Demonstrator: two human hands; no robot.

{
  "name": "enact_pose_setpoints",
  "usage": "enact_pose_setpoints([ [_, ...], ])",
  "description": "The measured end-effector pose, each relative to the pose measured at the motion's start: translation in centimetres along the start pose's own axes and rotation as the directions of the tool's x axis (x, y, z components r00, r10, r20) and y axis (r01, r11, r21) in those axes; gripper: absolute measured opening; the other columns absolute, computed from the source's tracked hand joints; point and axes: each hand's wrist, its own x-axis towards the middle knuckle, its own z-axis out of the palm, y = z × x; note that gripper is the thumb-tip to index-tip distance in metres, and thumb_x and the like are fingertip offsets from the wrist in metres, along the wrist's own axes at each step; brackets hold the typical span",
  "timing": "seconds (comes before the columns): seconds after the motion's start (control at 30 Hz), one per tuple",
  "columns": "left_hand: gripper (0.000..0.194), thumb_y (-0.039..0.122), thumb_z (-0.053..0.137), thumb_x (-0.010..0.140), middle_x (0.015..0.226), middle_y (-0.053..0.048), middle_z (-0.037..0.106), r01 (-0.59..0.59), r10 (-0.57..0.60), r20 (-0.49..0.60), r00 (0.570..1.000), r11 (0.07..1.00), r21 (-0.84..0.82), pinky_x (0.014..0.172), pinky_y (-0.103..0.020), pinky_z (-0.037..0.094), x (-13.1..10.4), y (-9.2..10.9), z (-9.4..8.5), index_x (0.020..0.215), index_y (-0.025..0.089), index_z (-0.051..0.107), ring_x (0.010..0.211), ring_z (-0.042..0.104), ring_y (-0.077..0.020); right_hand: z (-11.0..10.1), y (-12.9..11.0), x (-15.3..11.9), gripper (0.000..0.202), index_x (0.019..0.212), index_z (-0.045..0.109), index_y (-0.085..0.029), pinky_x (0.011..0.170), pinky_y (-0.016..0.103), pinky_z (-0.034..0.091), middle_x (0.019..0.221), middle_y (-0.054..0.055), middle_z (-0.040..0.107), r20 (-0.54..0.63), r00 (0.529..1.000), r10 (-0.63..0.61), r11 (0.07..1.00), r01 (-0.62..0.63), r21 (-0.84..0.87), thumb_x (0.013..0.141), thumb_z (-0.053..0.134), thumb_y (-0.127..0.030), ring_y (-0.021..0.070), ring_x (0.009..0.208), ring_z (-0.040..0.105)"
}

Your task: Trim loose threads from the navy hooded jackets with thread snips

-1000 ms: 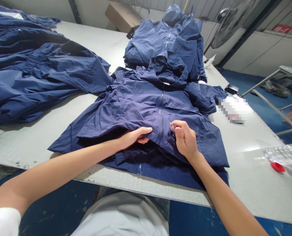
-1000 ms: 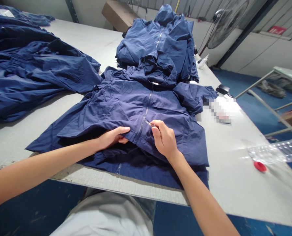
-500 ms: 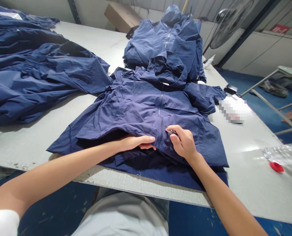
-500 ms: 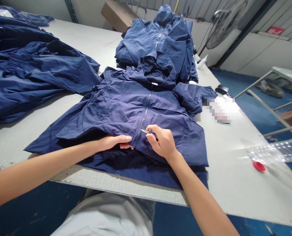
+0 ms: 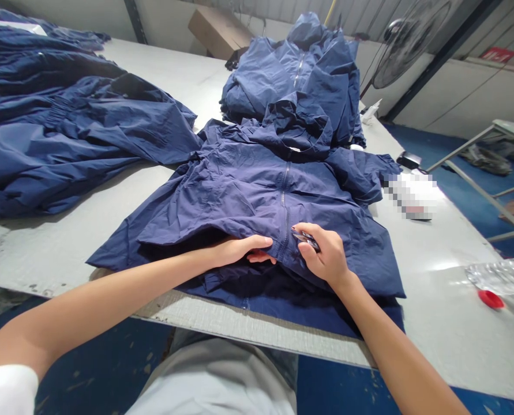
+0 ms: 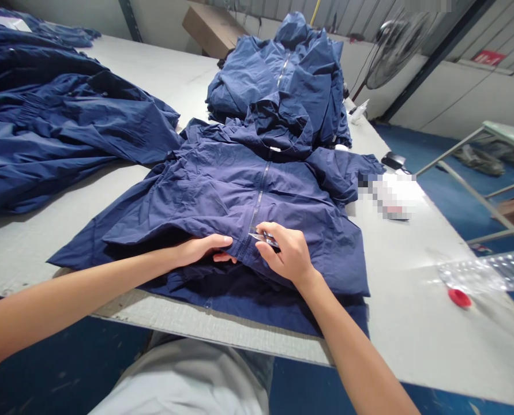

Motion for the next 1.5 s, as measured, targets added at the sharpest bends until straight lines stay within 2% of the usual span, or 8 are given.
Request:
enact_pose_setpoints([
  [0.37,0.041,0.042,0.038,0.092,0.056,0.003,0.043,-0.004,0.004,0.005,1.000,1.000,0.012,0.062,-0.029,0.034,0.1,0.5,0.2,0.074,0.014,0.061,0.054,0.039,-0.0124,0.0,-0.1,0.2,0.029,0.102,0.062,-0.019,0.057,0.022,0.050,0.078,0.004,0.073,0.003,0.999,-0.035,0.999,0.035,0.021,0.100,0.041,-0.039,0.0138,0.062,0.068],
  [0.47,0.042,0.043,0.041,0.093,0.055,0.003,0.042,-0.027,0.026,0.009,1.000,0.994,0.102,0.066,-0.029,0.036,0.0,0.8,0.1,0.061,0.017,0.048,0.055,0.040,-0.0119,-0.1,-0.1,0.2,0.032,0.106,0.063,-0.019,0.059,0.023,0.052,0.082,0.005,0.074,0.013,0.999,-0.032,0.999,0.032,0.028,0.102,0.037,-0.038,0.0144,0.065,0.069],
  [0.57,0.046,0.045,0.048,0.092,0.057,0.003,0.042,0.000,-0.002,0.014,1.000,0.983,0.181,0.068,-0.029,0.037,-0.3,1.1,0.0,0.055,0.019,0.038,0.057,0.040,-0.0115,-0.1,-0.1,0.2,0.027,0.110,0.062,-0.019,0.062,0.023,0.053,0.085,0.006,0.074,0.015,0.999,-0.046,0.998,0.045,0.037,0.101,0.041,-0.032,0.0147,0.068,0.070],
  [0.77,0.046,0.050,0.050,0.090,0.059,0.004,0.041,0.131,-0.125,-0.042,0.991,0.966,0.225,0.066,-0.029,0.036,-0.5,1.5,0.2,0.057,0.020,0.038,0.058,0.039,-0.0119,-0.1,-0.3,0.2,0.024,0.118,0.060,-0.020,0.063,0.024,0.052,0.085,0.005,0.075,0.058,0.994,-0.093,0.995,0.091,0.029,0.097,0.052,-0.026,0.0154,0.068,0.070],
  [1.07,0.043,0.044,0.048,0.090,0.056,0.004,0.042,0.075,-0.063,-0.065,0.996,0.976,0.205,0.067,-0.028,0.041,-0.3,1.6,0.6,0.056,0.019,0.043,0.057,0.042,-0.0117,0.0,-0.3,0.2,0.023,0.115,0.057,-0.020,0.060,0.024,0.050,0.085,0.005,0.071,0.058,0.995,-0.075,0.997,0.074,0.022,0.092,0.057,-0.021,0.0148,0.066,0.064],
  [1.23,0.032,0.051,0.057,0.087,0.062,0.002,0.056,0.081,-0.050,-0.105,0.993,0.948,0.309,0.068,-0.029,0.047,-0.7,0.7,0.6,0.076,0.021,0.063,0.067,0.054,-0.0171,0.3,-0.7,0.3,0.016,0.109,0.056,-0.022,0.058,0.024,0.048,0.082,0.002,0.069,0.079,0.996,-0.047,0.999,0.046,0.025,0.093,0.052,-0.023,0.0137,0.063,0.063],
  [1.33,0.028,0.050,0.063,0.083,0.065,0.001,0.060,0.064,-0.004,-0.167,0.986,0.933,0.354,0.069,-0.029,0.047,-0.8,0.3,0.6,0.087,0.022,0.066,0.075,0.057,-0.0192,0.2,-0.7,0.3,0.016,0.109,0.055,-0.022,0.059,0.023,0.048,0.083,0.002,0.070,0.089,0.995,-0.049,0.999,0.047,0.025,0.093,0.052,-0.023,0.0131,0.062,0.064],
  [1.5,0.036,0.048,0.050,0.085,0.054,0.004,0.043,0.106,-0.084,-0.118,0.989,0.976,0.189,0.059,-0.028,0.039,-0.4,0.4,0.9,0.065,0.018,0.054,0.054,0.041,-0.0121,-0.4,-0.4,0.6,0.018,0.110,0.055,-0.021,0.057,0.023,0.047,0.082,0.002,0.069,0.113,0.991,-0.067,0.997,0.071,-0.031,0.092,0.055,-0.024,0.0124,0.061,0.062],
])
